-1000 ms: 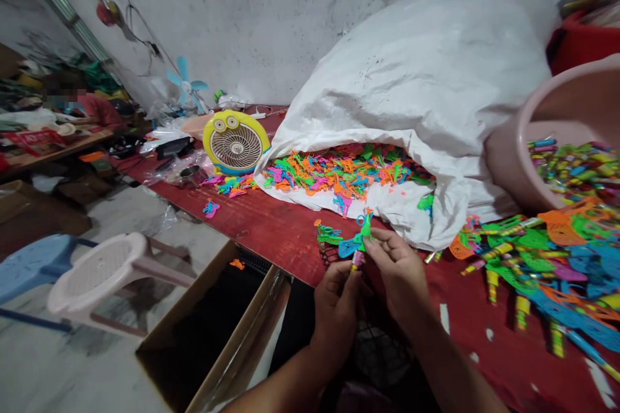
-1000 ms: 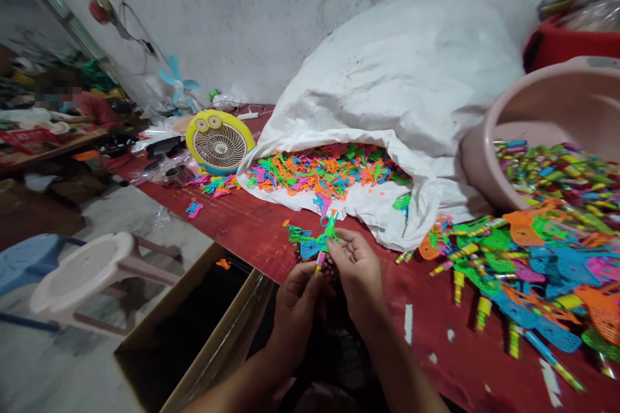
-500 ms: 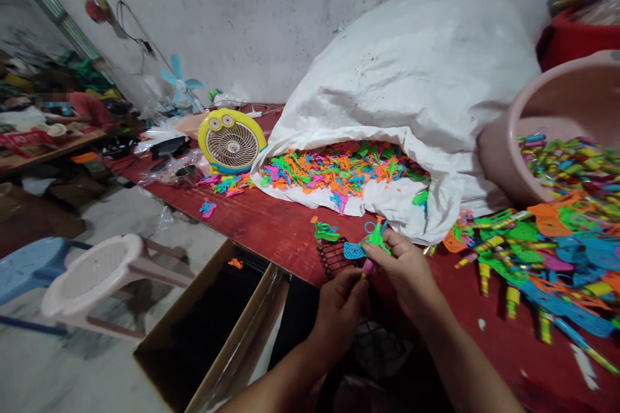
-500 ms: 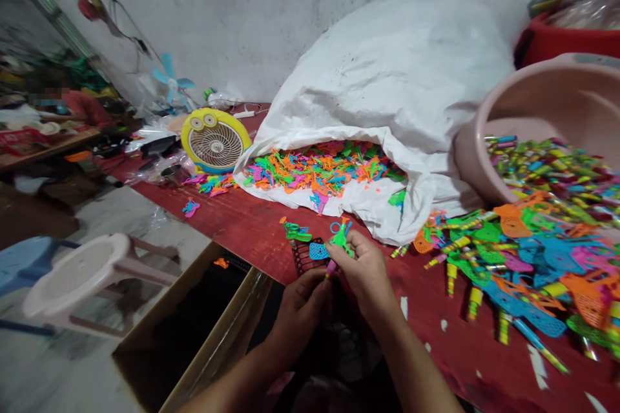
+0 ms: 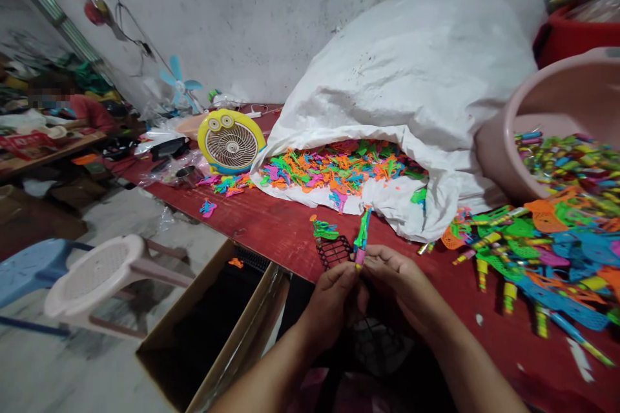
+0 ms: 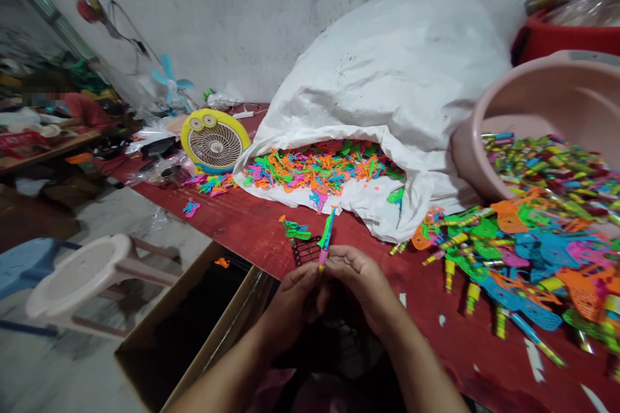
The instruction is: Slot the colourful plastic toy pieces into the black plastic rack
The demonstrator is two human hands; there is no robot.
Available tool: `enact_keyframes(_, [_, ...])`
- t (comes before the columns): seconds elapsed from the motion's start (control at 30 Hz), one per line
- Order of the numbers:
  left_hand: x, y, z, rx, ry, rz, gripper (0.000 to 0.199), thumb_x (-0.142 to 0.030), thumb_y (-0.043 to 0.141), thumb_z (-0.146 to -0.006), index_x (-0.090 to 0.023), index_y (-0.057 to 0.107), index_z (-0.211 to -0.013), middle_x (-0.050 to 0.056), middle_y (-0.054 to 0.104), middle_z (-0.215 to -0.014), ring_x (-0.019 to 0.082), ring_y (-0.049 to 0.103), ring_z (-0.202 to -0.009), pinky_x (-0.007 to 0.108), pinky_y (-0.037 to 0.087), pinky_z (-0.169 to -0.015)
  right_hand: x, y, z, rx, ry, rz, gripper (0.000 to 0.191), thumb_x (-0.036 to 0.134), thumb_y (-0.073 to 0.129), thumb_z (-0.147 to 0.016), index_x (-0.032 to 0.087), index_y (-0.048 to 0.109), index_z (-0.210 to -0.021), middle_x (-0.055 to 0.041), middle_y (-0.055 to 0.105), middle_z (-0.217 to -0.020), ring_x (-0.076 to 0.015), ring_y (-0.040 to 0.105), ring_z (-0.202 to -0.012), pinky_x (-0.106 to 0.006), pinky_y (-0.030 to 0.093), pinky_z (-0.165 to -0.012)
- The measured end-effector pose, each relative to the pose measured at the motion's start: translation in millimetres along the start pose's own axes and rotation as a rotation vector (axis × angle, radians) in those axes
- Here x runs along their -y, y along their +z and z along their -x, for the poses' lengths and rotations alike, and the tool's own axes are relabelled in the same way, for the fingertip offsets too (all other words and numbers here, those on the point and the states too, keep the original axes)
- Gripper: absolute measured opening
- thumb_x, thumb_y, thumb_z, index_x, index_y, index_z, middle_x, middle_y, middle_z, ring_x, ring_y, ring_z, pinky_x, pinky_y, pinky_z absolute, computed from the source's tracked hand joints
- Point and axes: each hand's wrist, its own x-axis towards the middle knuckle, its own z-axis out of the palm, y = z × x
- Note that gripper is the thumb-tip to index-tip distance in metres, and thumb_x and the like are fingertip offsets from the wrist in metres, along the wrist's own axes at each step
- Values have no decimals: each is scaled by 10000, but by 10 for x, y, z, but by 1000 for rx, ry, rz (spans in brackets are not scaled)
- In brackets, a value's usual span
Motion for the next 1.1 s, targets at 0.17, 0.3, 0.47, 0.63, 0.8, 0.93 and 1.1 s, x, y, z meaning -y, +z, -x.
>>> enact_keyframes(0.17, [27, -103, -48, 124, -29, 175, 425, -545, 561, -921, -122, 601, -903, -39, 446, -532, 53, 341, -440, 217, 209, -460, -18, 62, 1, 123, 2, -72, 312, 444, 676, -831, 198, 714, -1019, -66, 741, -929, -212, 673, -824, -328, 517, -797])
enact_keyframes(0.3, [74, -144, -75, 227, -32, 291, 395, -509, 573, -917, -118, 612, -954, -60, 427, -463, 49, 307, -361, 216, 231, -430, -62, 77, -49, 31, -66, -216, 352, 389, 754, -762, 245, 686, -1076, -47, 723, -1027, -163, 642, -805, -287, 503, -773])
enact_keyframes(0.47, [88, -138, -67, 141, -80, 179, 481, -576, 538, -918, -107, 630, -971, -23, 516, -528, 56, 383, -395, 213, 260, -443, -69, 31, -116, -97, -91, -139, 253, 366, 823, -706, 211, 672, -838, -6, 671, -736, -122, 552, -587, -237, 442, -560])
enact_keyframes(0.63, [53, -79, -45, -32, 14, -27, 459, -546, 600, -903, -112, 638, -1046, 13, 615, -725, 58, 466, -489, 196, 324, -488, -61, -6, -170, -226, -201, 38, 305, 412, 841, -684, 191, 690, -828, -28, 700, -777, -157, 621, -701, -287, 507, -696])
enact_keyframes(0.8, [58, -63, -55, -39, 30, -64, 444, -525, 577, -925, -101, 650, -1034, 18, 607, -716, 61, 467, -513, 192, 326, -496, -91, -6, -187, -234, -188, 35, 331, 428, 838, -694, 184, 678, -850, -35, 701, -796, -160, 628, -702, -292, 515, -696])
enact_keyframes(0.93, [63, -79, -62, -29, 36, -82, 435, -527, 555, -937, -106, 651, -986, 21, 607, -720, 62, 470, -525, 194, 322, -510, -99, -6, -176, -225, -167, 4, 323, 413, 834, -707, 186, 672, -869, -23, 698, -797, -145, 623, -705, -267, 501, -696])
enact_keyframes(1.1, [39, -73, -58, -28, 53, -76, 410, -502, 524, -959, -109, 629, -916, 19, 604, -705, 62, 473, -522, 194, 323, -517, -101, -6, -142, -186, -157, -26, 325, 420, 805, -743, 201, 675, -945, -21, 691, -813, -148, 608, -693, -253, 490, -614])
